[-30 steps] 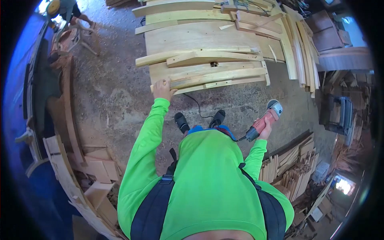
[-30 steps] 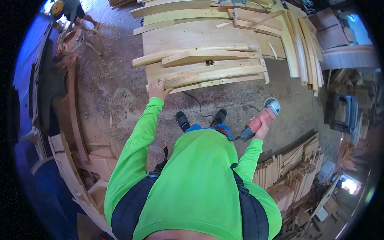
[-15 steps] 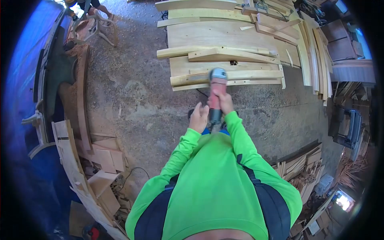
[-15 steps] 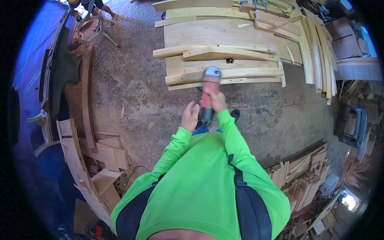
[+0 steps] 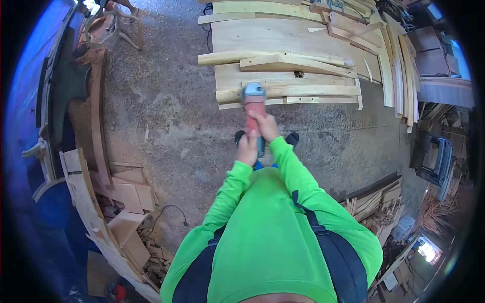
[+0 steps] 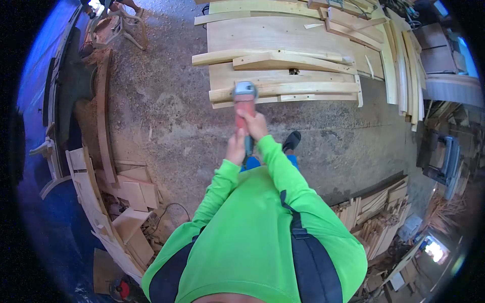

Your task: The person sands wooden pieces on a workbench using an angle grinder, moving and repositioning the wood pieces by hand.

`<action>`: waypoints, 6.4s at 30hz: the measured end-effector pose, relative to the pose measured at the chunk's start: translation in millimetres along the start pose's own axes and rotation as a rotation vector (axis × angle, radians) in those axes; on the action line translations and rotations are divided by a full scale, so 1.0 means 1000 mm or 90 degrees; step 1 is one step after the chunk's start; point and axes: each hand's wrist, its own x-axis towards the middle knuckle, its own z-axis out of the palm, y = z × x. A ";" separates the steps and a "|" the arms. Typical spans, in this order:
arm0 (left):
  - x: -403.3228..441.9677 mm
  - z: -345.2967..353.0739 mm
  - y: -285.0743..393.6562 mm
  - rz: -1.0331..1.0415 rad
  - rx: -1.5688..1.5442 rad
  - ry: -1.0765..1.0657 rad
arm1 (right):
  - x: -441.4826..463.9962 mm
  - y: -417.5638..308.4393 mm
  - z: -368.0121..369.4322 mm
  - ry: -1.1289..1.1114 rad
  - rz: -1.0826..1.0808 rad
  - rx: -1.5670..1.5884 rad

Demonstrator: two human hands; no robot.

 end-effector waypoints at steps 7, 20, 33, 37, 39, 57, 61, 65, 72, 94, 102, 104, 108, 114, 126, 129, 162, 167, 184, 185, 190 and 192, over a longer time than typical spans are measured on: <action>-0.005 0.017 0.069 -0.148 0.002 -0.098 | -0.008 -0.030 -0.018 0.032 0.069 0.183; -0.012 -0.022 0.057 -0.147 -0.052 -0.022 | -0.002 -0.013 0.026 -0.012 0.040 0.118; -0.043 -0.059 0.027 -0.044 -0.150 0.088 | -0.012 0.012 0.075 -0.173 0.022 -0.022; -0.016 -0.034 -0.012 0.000 -0.061 0.040 | -0.001 0.030 0.035 -0.052 -0.007 0.037; -0.007 -0.022 -0.018 -0.011 -0.034 0.010 | -0.006 0.024 0.023 -0.021 0.009 0.082; -0.006 0.032 0.003 0.027 -0.011 -0.030 | -0.004 0.015 -0.040 0.032 -0.026 0.015; 0.006 0.064 0.006 0.050 -0.010 -0.073 | -0.013 -0.004 -0.073 0.036 0.006 0.167; -0.004 0.062 0.007 -0.032 -0.167 -0.002 | 0.013 0.029 -0.065 -0.007 -0.050 -0.002; -0.004 0.115 -0.019 -0.015 -0.128 0.076 | 0.008 0.032 -0.107 -0.037 -0.052 -0.026; -0.006 0.136 0.013 0.005 -0.072 0.133 | 0.010 -0.001 -0.117 -0.098 -0.066 -0.036; 0.023 0.267 -0.001 0.067 -0.015 -0.075 | 0.007 -0.006 -0.272 0.081 -0.056 0.127; 0.023 0.280 -0.008 0.061 -0.016 -0.056 | 0.007 -0.007 -0.283 0.079 -0.057 0.054; 0.010 0.270 -0.019 0.032 -0.099 -0.003 | 0.012 -0.004 -0.268 -0.045 -0.058 0.027; 0.003 0.317 0.005 0.036 -0.095 -0.023 | 0.009 -0.010 -0.317 -0.042 -0.037 0.042; 0.015 0.404 -0.009 0.055 -0.083 -0.033 | 0.007 -0.028 -0.398 0.000 -0.033 0.068; 0.005 0.405 -0.010 0.047 -0.136 0.061 | 0.005 -0.033 -0.393 -0.052 -0.095 -0.037; 0.002 0.439 -0.038 0.151 -0.038 0.042 | 0.006 0.016 -0.435 0.007 -0.143 -0.033; -0.010 0.394 -0.062 0.076 -0.112 0.150 | 0.007 0.021 -0.382 -0.084 -0.194 -0.085; -0.014 0.325 -0.059 0.090 -0.073 0.154 | 0.013 0.040 -0.306 -0.145 -0.191 -0.115; -0.017 0.322 -0.050 0.076 -0.085 0.156 | 0.012 0.037 -0.305 -0.134 -0.197 -0.105; -0.001 0.328 -0.050 0.093 0.056 0.065 | 0.002 0.021 -0.328 -0.022 -0.125 0.009; 0.007 0.337 -0.048 0.139 0.090 0.050 | -0.008 0.010 -0.338 0.032 -0.086 0.117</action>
